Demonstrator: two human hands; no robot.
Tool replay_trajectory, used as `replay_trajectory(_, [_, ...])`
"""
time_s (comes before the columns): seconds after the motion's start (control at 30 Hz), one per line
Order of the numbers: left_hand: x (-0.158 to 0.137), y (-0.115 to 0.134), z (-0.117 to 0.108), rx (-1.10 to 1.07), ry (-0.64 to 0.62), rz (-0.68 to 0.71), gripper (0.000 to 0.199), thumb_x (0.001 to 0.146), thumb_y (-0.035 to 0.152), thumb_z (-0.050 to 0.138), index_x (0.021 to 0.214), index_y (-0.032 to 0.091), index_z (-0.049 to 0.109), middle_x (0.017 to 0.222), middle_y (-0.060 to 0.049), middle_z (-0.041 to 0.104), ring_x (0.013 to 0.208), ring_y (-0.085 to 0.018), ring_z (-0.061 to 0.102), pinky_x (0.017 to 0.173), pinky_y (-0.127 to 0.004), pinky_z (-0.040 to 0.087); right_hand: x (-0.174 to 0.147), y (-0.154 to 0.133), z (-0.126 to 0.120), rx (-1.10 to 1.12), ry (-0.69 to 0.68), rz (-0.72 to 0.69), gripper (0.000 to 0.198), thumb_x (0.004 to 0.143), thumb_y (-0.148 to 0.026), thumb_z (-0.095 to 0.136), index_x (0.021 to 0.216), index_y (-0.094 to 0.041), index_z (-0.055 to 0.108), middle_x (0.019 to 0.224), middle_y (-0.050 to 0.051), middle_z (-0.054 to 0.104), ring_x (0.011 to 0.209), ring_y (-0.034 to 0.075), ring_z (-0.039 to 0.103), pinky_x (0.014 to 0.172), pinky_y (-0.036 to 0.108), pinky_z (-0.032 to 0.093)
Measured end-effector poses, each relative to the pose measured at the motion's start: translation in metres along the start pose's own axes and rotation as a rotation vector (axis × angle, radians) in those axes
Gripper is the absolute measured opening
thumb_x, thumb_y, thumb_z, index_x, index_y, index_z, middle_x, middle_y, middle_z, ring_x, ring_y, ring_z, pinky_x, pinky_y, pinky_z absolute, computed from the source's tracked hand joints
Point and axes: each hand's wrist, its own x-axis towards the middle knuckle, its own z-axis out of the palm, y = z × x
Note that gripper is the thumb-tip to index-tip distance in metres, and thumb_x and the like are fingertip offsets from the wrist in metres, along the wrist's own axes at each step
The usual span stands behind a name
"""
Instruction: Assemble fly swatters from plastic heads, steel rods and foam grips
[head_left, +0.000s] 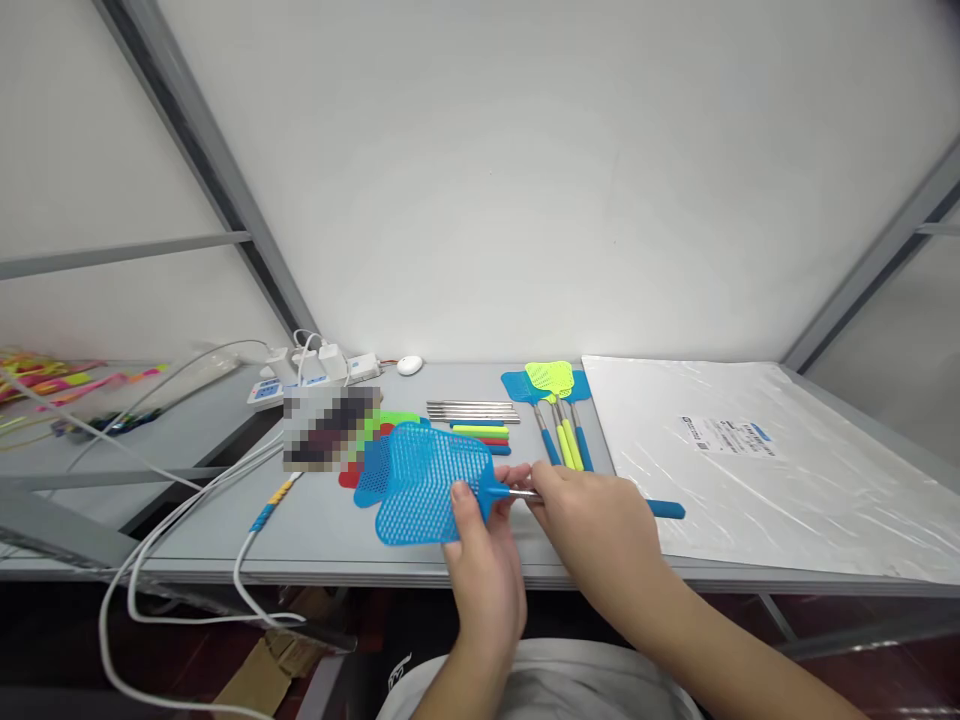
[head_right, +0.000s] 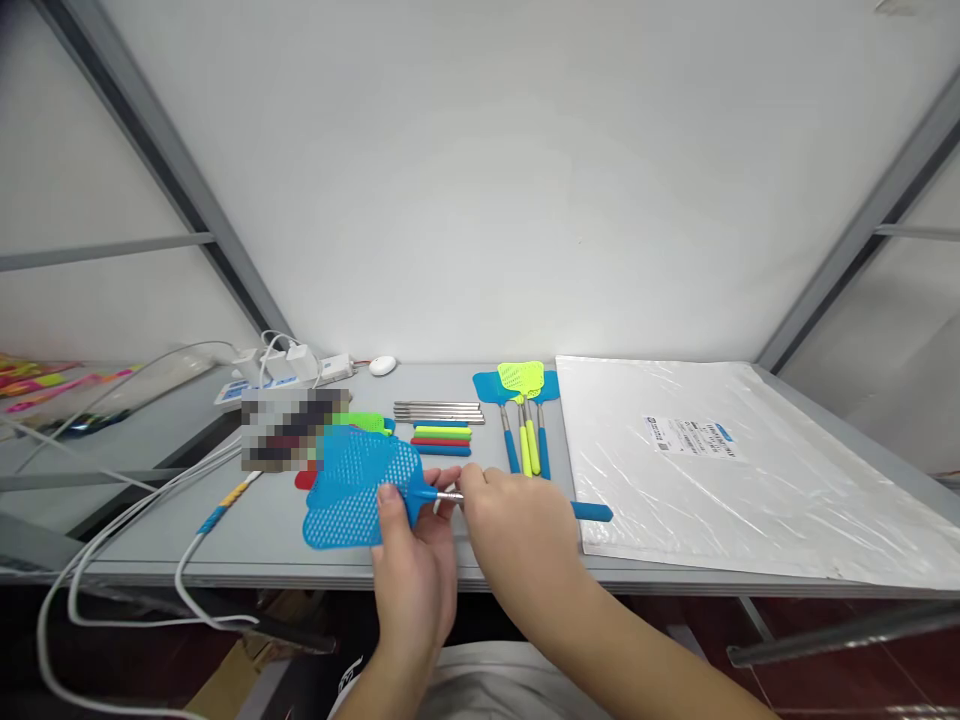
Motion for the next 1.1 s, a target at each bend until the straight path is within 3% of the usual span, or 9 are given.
replay_trajectory(0.17, [0.035,0.031,-0.017,0.01,0.008,0.028,0.029,0.088,0.044,0.061,0.091,0.016,0.069,0.083,-0.004,0.072,0.074,-0.016,0.069,0.079,-0.032,0.053,0.002,0.003,0.001,0.357,-0.138,-0.035,0.014,0.097,-0.029,0.045,0.095,-0.021,0.056,0.078,0.003,0.066,0.065,0.018,0.061,0.052,0.026,0.028])
replay_trajectory(0.27, [0.041,0.043,-0.022,0.013,0.025,0.077,0.026,0.085,0.041,0.067,0.097,0.018,0.068,0.087,-0.003,0.071,0.073,-0.015,0.068,0.075,-0.03,0.053,-0.009,0.009,-0.002,0.916,-0.466,0.065,0.027,0.1,-0.041,0.036,0.096,-0.022,0.055,0.062,-0.004,0.053,0.05,0.011,0.049,0.049,0.022,0.034])
replay_trajectory(0.37, [0.034,0.045,-0.019,0.032,-0.035,0.048,0.026,0.086,0.043,0.066,0.098,0.02,0.066,0.085,-0.002,0.069,0.068,-0.014,0.066,0.071,-0.03,0.054,-0.023,0.009,-0.004,1.579,-0.833,0.252,0.031,0.097,-0.05,0.039,0.094,-0.023,0.052,0.058,-0.009,0.037,0.038,0.005,0.026,0.038,0.018,0.031])
replay_trajectory(0.47, [0.028,0.041,-0.016,0.055,-0.06,-0.004,0.027,0.086,0.044,0.065,0.093,0.018,0.065,0.078,-0.001,0.067,0.065,-0.014,0.063,0.068,-0.029,0.053,-0.03,0.005,-0.004,1.817,-0.916,0.408,0.027,0.095,-0.05,0.045,0.094,-0.024,0.05,0.061,-0.01,0.031,0.039,0.004,0.016,0.034,0.016,0.022])
replay_trajectory(0.53, [0.028,0.037,-0.015,0.072,-0.069,0.011,0.026,0.088,0.044,0.063,0.09,0.018,0.064,0.074,-0.001,0.065,0.065,-0.013,0.063,0.069,-0.028,0.053,-0.029,0.002,-0.002,1.687,-0.847,0.366,0.03,0.096,-0.052,0.042,0.092,-0.023,0.05,0.06,-0.009,0.032,0.04,0.005,0.018,0.036,0.018,0.02])
replay_trajectory(0.7, [0.04,0.028,-0.014,0.175,-0.16,0.075,0.021,0.089,0.04,0.063,0.088,0.018,0.065,0.077,-0.001,0.066,0.072,-0.015,0.064,0.077,-0.031,0.053,-0.023,-0.002,0.014,0.797,-0.306,0.177,0.032,0.1,-0.046,0.033,0.084,-0.022,0.047,0.064,-0.002,0.051,0.055,0.013,0.042,0.053,0.026,0.025])
replay_trajectory(0.8, [0.045,0.021,-0.016,0.286,-0.22,0.037,0.026,0.09,0.042,0.06,0.095,0.018,0.068,0.092,-0.005,0.07,0.086,-0.019,0.067,0.086,-0.036,0.051,-0.019,-0.001,0.023,0.573,-0.269,0.175,0.03,0.1,-0.043,0.028,0.087,-0.023,0.046,0.065,0.0,0.057,0.056,0.016,0.05,0.053,0.027,0.023])
replay_trajectory(0.97, [0.042,0.017,-0.025,0.626,-0.561,-0.057,0.035,0.094,0.045,0.053,0.118,0.024,0.067,0.132,-0.008,0.06,0.128,-0.024,0.05,0.105,-0.037,0.039,0.007,0.026,0.014,0.374,-0.127,0.207,0.037,0.1,-0.044,0.027,0.078,-0.023,0.049,0.07,0.0,0.063,0.063,0.016,0.057,0.056,0.026,0.028])
replay_trajectory(1.1, [0.052,0.031,-0.034,0.729,-0.497,0.124,0.03,0.095,0.042,0.051,0.113,0.027,0.068,0.131,-0.006,0.06,0.127,-0.024,0.05,0.1,-0.036,0.043,0.052,0.062,0.012,0.054,-0.184,0.396,0.046,0.099,-0.043,0.025,0.074,-0.022,0.057,0.076,0.004,0.067,0.066,0.018,0.059,0.054,0.027,0.03])
